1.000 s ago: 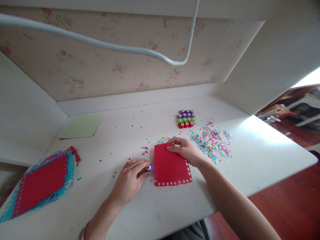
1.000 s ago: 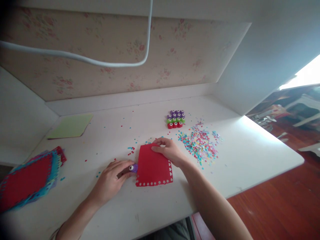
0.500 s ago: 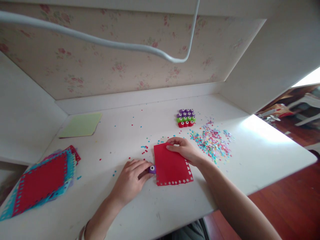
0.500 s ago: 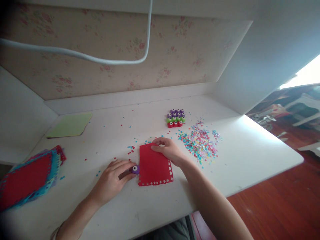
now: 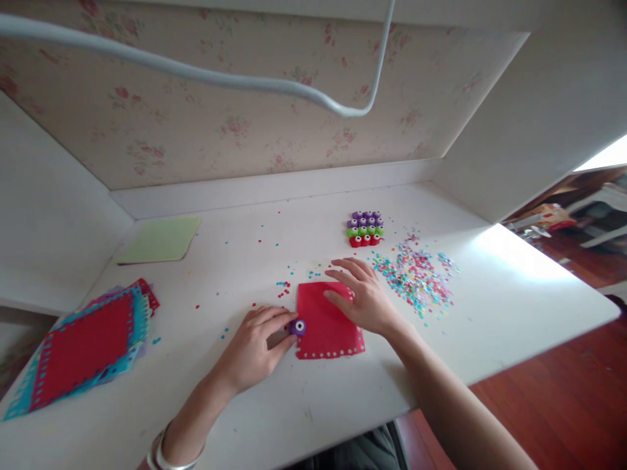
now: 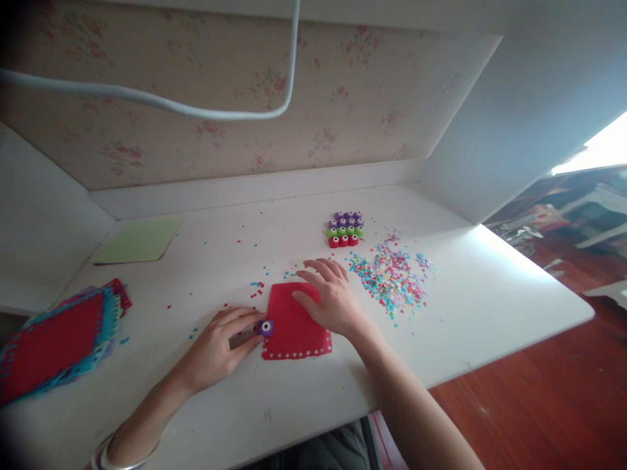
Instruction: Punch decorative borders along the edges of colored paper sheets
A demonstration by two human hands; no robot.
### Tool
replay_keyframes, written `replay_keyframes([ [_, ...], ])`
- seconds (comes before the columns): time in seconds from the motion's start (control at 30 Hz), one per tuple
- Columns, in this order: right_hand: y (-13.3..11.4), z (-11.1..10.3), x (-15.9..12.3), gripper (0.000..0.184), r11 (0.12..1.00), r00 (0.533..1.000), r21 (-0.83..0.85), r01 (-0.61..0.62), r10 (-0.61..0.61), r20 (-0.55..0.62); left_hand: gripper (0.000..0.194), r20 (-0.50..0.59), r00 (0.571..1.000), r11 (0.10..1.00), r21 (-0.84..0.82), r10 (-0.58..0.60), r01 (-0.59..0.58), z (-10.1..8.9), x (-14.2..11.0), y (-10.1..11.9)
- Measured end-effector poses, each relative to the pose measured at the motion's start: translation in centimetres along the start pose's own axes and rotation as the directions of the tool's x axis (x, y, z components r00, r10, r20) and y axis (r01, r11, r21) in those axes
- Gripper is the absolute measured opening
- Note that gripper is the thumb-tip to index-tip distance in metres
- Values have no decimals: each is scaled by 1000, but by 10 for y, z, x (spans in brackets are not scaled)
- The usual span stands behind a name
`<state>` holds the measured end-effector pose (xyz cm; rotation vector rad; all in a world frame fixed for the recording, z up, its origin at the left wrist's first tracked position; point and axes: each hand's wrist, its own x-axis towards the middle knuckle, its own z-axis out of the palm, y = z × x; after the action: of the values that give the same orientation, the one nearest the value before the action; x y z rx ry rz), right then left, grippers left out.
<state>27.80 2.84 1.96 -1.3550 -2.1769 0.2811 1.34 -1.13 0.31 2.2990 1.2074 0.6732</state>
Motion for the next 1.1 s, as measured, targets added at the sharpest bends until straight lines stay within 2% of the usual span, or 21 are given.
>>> replay_keyframes([
  [0.13,-8,4,-16,36,990,975,10,141,-140,174,26,35,999,1000,4,3,-3,-3,1,2],
  [0.2,-10,8,-21,36,984,963,9,179,-177,205,26,40,999,1000,10,8,-9,-3,1,3],
  [0.67,-10,11,-22,35,986,965,-5,164,-159,209,23,52,998,998,-42,39,-37,-6,-1,5],
  [1.1,-10,11,-22,35,987,967,15,163,-163,197,21,55,998,999,-13,30,-29,-5,0,7],
])
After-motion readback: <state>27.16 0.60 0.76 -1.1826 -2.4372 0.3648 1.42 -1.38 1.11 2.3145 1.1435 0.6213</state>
